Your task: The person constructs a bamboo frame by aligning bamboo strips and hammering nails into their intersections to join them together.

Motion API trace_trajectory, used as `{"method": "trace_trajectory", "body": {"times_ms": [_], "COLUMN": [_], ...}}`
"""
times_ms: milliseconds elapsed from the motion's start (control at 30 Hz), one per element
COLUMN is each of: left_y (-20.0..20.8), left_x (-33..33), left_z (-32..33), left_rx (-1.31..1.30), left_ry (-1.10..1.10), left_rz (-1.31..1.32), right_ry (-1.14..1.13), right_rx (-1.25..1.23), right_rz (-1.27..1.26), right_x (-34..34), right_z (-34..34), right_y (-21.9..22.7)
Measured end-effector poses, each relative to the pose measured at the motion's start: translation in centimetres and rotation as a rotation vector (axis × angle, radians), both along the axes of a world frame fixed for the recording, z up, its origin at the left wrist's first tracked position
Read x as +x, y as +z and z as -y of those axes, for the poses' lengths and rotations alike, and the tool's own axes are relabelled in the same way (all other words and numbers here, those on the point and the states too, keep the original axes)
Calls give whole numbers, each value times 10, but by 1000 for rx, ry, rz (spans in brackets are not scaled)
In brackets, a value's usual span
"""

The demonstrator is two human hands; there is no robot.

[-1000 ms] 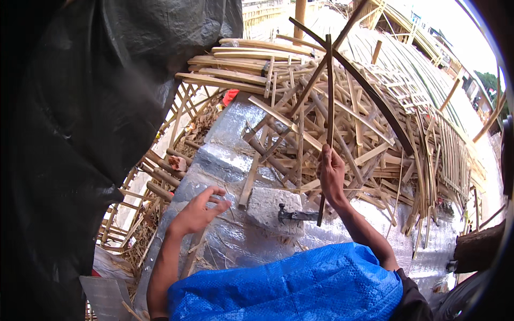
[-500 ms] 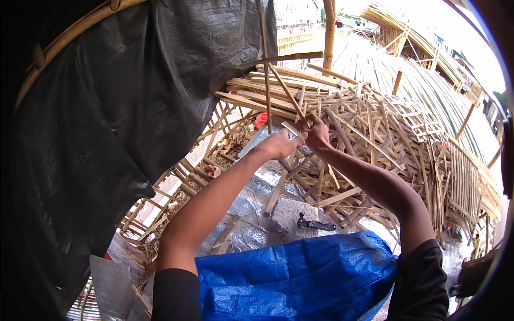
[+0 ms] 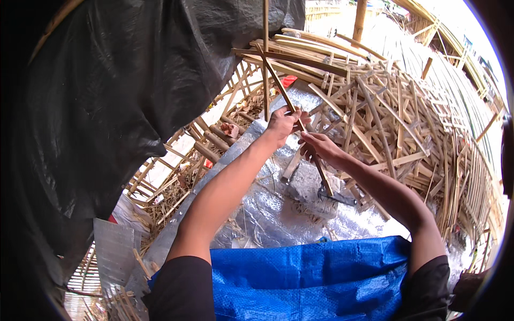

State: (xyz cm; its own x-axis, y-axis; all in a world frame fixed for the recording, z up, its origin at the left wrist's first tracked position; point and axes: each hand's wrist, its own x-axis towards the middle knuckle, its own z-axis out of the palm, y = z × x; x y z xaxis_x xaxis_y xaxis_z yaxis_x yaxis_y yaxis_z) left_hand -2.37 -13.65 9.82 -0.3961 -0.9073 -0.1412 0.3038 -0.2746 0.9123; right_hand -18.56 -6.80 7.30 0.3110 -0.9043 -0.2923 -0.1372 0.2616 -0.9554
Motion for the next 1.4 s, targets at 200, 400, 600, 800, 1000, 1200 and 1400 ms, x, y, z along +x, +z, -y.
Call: {"method": "trace_trajectory", "body": {"times_ms": [200, 400, 600, 800, 1000, 1200, 1400], "left_y": [-8, -18, -14, 8, 31, 38, 35], "left_x": [30, 56, 37, 35, 34, 47, 23], "left_z": [-25, -59, -93, -97, -99, -92, -84], "left_rx": [-15, 75, 175, 232, 213, 246, 268], "left_ry": [-220, -125, 53, 5, 165, -263, -54], "left_rz": [73, 40, 67, -94, -130, -491, -255], "right_ry": [86, -238, -3, -147, 126, 218, -160], "right_rx": [81, -268, 36, -151, 259, 418, -25], "right_rz": [5, -392, -161, -75, 139, 323, -253], "right_x": [4, 35, 42, 42, 53, 64, 49], "right_z": [-35, -86, -118, -147, -159, -174, -149], "right_y": [-38, -22, -27, -8, 24, 20, -11]}}
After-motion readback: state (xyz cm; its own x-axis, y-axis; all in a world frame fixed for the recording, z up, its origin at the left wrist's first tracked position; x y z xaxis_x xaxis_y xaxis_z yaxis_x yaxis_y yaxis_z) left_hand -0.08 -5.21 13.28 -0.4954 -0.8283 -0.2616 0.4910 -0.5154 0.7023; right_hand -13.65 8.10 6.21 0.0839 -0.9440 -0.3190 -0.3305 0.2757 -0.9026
